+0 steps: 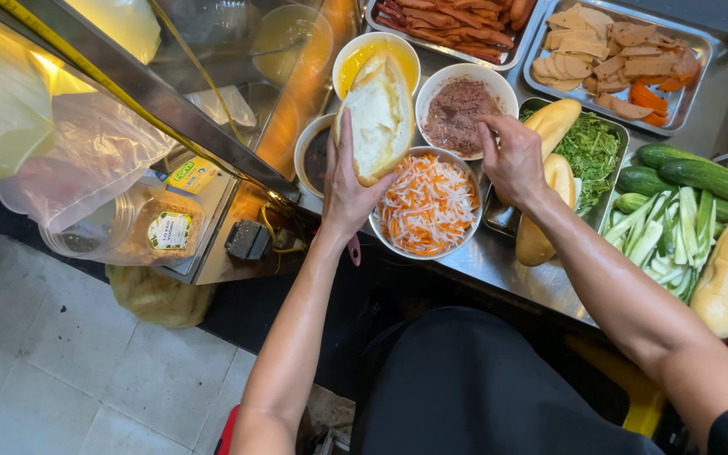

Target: Preparing several Vietnamese bánh mì sandwiches by adding ingredients into the bread.

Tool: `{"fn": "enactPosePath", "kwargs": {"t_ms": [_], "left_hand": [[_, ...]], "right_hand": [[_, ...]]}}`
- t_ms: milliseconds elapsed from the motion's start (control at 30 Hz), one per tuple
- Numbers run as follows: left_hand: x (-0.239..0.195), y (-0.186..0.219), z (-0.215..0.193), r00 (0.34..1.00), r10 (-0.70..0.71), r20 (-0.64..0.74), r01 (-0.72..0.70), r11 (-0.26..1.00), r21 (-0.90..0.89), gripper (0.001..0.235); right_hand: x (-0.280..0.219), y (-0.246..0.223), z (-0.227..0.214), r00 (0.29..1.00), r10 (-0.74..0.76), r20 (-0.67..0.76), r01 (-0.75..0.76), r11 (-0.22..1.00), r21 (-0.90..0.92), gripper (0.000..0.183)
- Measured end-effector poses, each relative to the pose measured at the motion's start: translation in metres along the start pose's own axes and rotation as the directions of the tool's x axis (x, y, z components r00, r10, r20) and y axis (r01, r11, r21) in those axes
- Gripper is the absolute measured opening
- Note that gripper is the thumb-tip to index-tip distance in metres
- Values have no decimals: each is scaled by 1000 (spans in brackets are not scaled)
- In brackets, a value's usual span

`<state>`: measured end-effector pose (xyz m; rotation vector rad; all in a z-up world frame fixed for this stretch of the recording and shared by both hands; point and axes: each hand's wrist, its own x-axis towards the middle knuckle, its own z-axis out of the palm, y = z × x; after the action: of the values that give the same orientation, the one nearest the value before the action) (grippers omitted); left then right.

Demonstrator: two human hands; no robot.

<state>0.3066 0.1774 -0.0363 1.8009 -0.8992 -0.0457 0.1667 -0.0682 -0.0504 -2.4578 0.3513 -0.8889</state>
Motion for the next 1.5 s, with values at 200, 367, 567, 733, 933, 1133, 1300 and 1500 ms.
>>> {"fn": "enactPosePath", "kwargs": {"t_ms": [200, 367, 567, 733, 933, 1133, 1300, 1500], "left_hand": [[-3, -2, -5, 1000, 11, -4, -11, 1000, 18, 122], [-4, -4, -4, 1000, 8, 7, -8, 1000, 12, 122], [0, -8, 3, 1000, 13, 18, -14, 998, 68, 123], [10, 1, 12, 999, -16, 42, 12, 995, 100, 126], [19, 22, 36, 998, -41, 52, 34, 992, 123, 132], [32, 9, 34, 997, -76, -11, 77, 982, 174, 131], [26, 14, 27, 999, -44, 16, 38, 964, 264, 130], [15, 42, 22, 986, 144, 79, -159, 960, 230, 131]], "right_hand": [[-15, -19, -4, 987, 100, 126, -107, 993, 51, 15], [-24, -19, -3, 978, 173, 113, -187, 975, 122, 20], [-38, 33, 15, 844, 518, 141, -510, 691, 511, 29], [-21, 37, -6, 707, 674, 213, -550, 335, 765, 28], [4, -31, -34, 957, 287, 36, -251, 761, 599, 22], [-29, -53, -45, 950, -294, 107, 272, 946, 179, 28], [-23, -45, -59, 957, -209, 200, 120, 915, 384, 24], [44, -21, -69, 972, 187, 146, -232, 877, 420, 22]]}}
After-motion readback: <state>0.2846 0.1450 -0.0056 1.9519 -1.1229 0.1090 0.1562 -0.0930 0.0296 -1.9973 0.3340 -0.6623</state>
